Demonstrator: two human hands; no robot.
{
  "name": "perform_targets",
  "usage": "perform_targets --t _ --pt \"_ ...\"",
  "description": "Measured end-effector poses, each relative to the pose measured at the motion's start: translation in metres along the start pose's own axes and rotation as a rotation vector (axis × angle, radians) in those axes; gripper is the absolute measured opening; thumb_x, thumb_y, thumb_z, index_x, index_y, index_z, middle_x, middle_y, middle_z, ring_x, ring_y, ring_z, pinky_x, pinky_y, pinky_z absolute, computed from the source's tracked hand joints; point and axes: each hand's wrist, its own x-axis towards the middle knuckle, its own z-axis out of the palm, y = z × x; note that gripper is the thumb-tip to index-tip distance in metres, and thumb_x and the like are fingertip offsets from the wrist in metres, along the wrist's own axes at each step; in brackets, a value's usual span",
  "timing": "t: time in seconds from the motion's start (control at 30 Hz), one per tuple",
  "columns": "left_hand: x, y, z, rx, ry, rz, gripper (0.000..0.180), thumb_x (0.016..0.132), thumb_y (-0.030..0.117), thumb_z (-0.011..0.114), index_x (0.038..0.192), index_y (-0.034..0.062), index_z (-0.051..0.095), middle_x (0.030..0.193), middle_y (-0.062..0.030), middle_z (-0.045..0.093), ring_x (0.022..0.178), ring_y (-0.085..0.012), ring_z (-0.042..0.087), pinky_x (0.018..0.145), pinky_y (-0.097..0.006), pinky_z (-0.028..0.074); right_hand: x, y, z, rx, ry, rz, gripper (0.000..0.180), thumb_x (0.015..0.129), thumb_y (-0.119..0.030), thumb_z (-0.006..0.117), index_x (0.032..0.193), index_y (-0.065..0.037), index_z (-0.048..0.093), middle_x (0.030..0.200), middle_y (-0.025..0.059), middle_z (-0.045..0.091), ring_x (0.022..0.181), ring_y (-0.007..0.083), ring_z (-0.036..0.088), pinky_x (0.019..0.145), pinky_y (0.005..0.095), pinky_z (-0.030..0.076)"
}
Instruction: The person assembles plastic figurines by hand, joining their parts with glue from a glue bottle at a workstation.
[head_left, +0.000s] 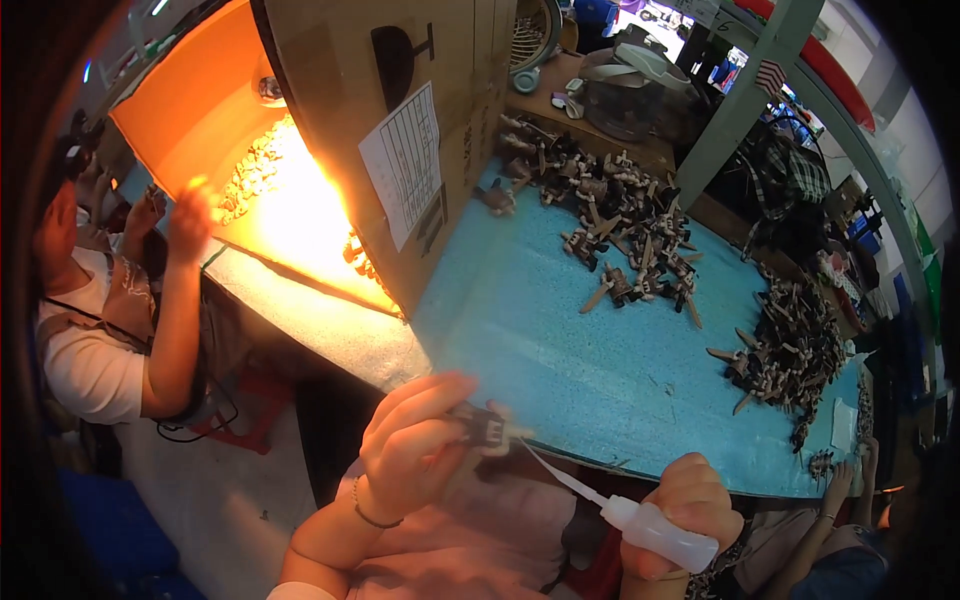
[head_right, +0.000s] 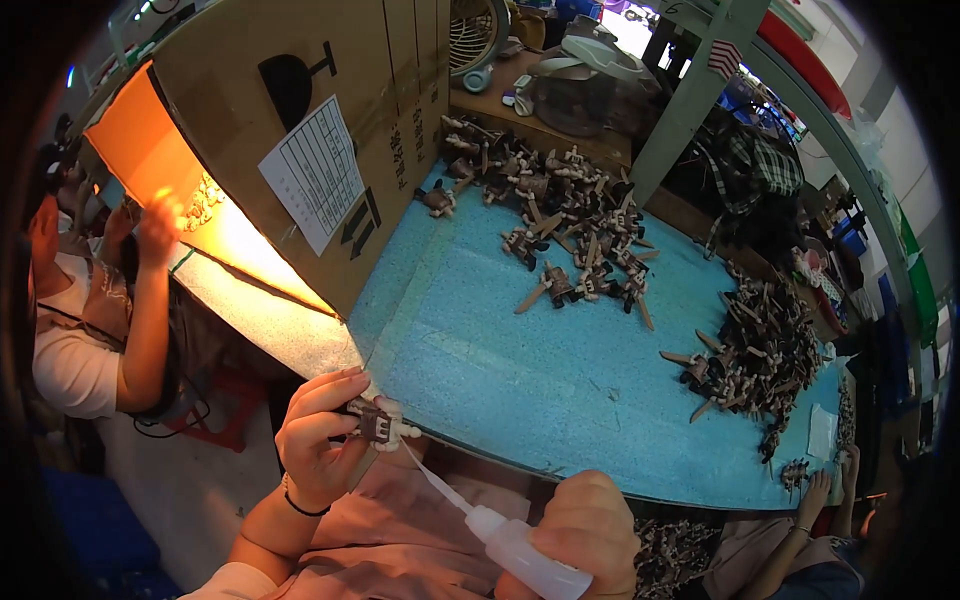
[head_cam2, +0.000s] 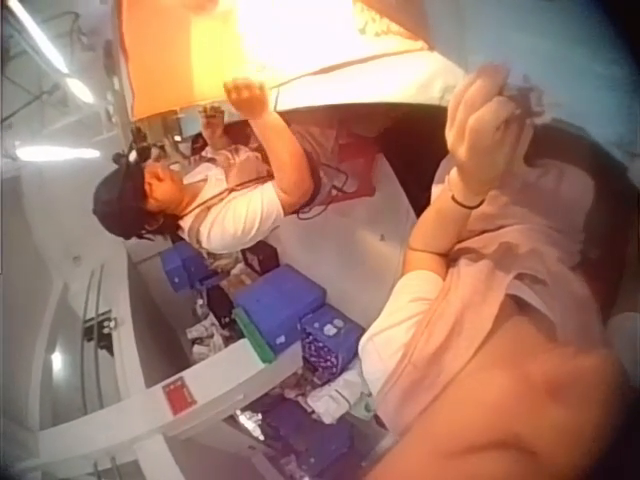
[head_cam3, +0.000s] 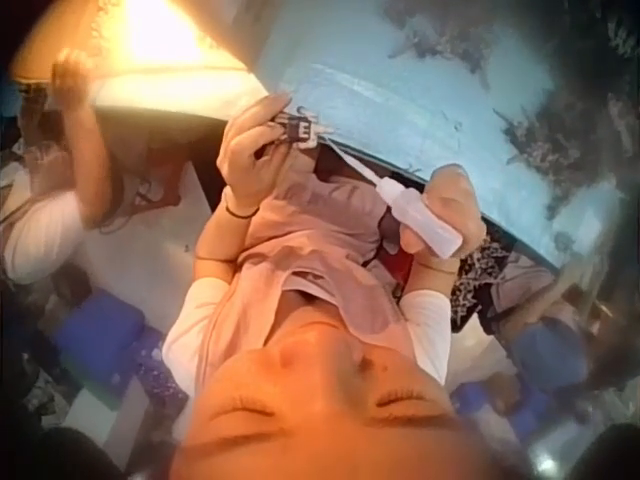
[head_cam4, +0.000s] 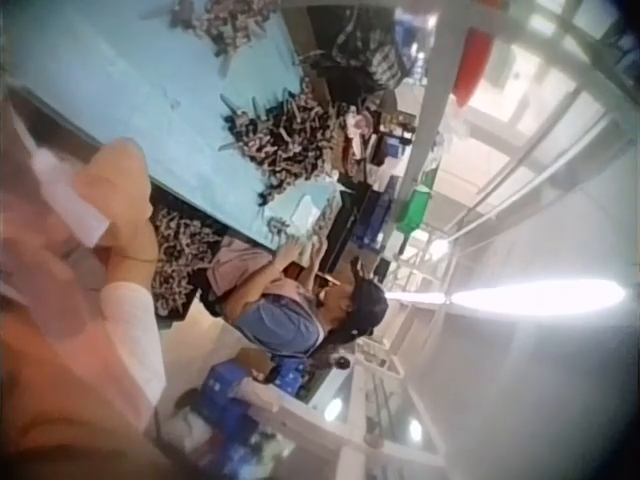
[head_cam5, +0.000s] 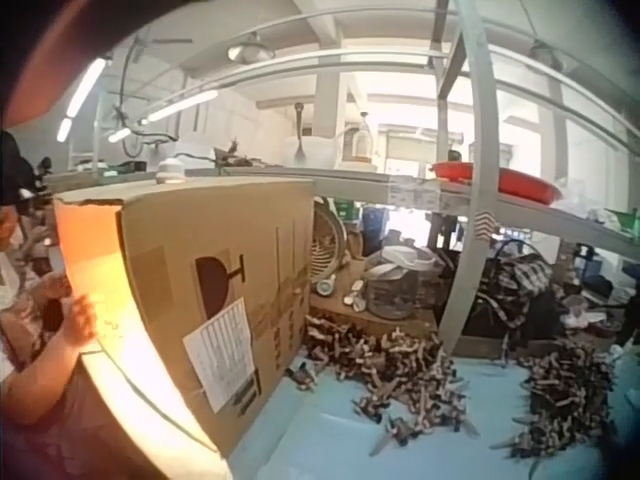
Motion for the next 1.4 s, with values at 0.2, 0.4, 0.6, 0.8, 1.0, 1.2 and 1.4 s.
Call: perform_targets --t 0.2,0.4,0.6,0.8,1.0,1.2,1.4 --pt "0.0 -0.001 -0.002 -0.021 -0.02 0.006 0.04 0.063 -0.008 0.071 0.089 0.0064 0.044 0.104 -0.0179 0.063 0.098 -0.034 0.061 0.084 -0.04 0.05 0.015 -0.01 0.0 0.025 -0.192 0.045 0.055 0.075 -0.058 0.065 0.089 -0.01 0.042 0.069 -0.0007 0.045 0.056 0.0136 0.044 0.051 0.0276 0.033" --pt "-0.001 -0.001 -0.003 -0.007 -0.012 0.002 0.04 0.062 -0.009 0.07 0.088 0.0066 0.044 0.104 -0.0177 0.063 0.099 -0.0339 0.061 0.084 -0.04 0.05 0.014 -0.01 0.001 0.017 -0.194 0.04 0.056 0.075 -0.057 0.065 0.088 -0.008 0.041 0.069 0.0 0.046 0.055 0.0138 0.044 0.05 0.0282 0.033" --pt "-0.001 -0.002 -0.002 -0.021 -0.014 0.004 0.04 0.062 -0.011 0.069 0.088 0.0066 0.044 0.104 -0.0177 0.063 0.099 -0.0338 0.061 0.084 -0.04 0.051 0.012 -0.008 0.002 0.06 -0.155 0.046 0.055 0.075 -0.056 0.066 0.086 -0.008 0.042 0.068 0.0007 0.047 0.053 0.0142 0.044 0.048 0.0283 0.033" --pt "0.001 -0.004 -0.002 -0.013 0.016 0.054 0.038 0.062 -0.009 0.071 0.089 0.0042 0.048 0.103 -0.0182 0.063 0.092 -0.0321 0.063 0.074 -0.035 0.054 -0.002 -0.004 0.009 0.033 0.041 0.081 0.056 0.073 -0.057 0.067 0.085 -0.007 0.043 0.067 0.001 0.046 0.052 0.0138 0.043 0.049 0.0281 0.032" --pt "0.0 -0.004 0.0 -0.03 0.019 0.043 0.04 0.062 -0.008 0.073 0.09 0.0048 0.047 0.104 -0.018 0.063 0.094 -0.032 0.063 0.075 -0.035 0.054 0.0 -0.005 0.009 0.056 0.055 0.092 0.056 0.072 -0.057 0.068 0.082 -0.007 0.043 0.066 0.0008 0.046 0.051 0.0132 0.043 0.048 0.0278 0.031" --pt "0.0 -0.004 -0.001 -0.032 -0.008 0.033 0.04 0.062 -0.008 0.073 0.09 0.0048 0.046 0.105 -0.0184 0.062 0.094 -0.0327 0.063 0.076 -0.036 0.053 0.001 -0.008 0.008 0.036 0.04 0.104 0.058 0.071 -0.058 0.069 0.083 -0.008 0.043 0.065 0.0 0.045 0.051 0.0124 0.042 0.049 0.0271 0.03" --pt "-0.002 -0.007 -0.001 -0.106 -0.009 0.006 0.041 0.063 -0.008 0.072 0.092 0.0041 0.045 0.104 -0.0223 0.062 0.09 -0.0329 0.063 0.074 -0.037 0.053 -0.002 -0.008 0.007 0.084 0.1 0.131 0.058 0.07 -0.058 0.069 0.083 -0.008 0.042 0.064 -0.0002 0.045 0.051 0.0116 0.041 0.049 0.0261 0.029"
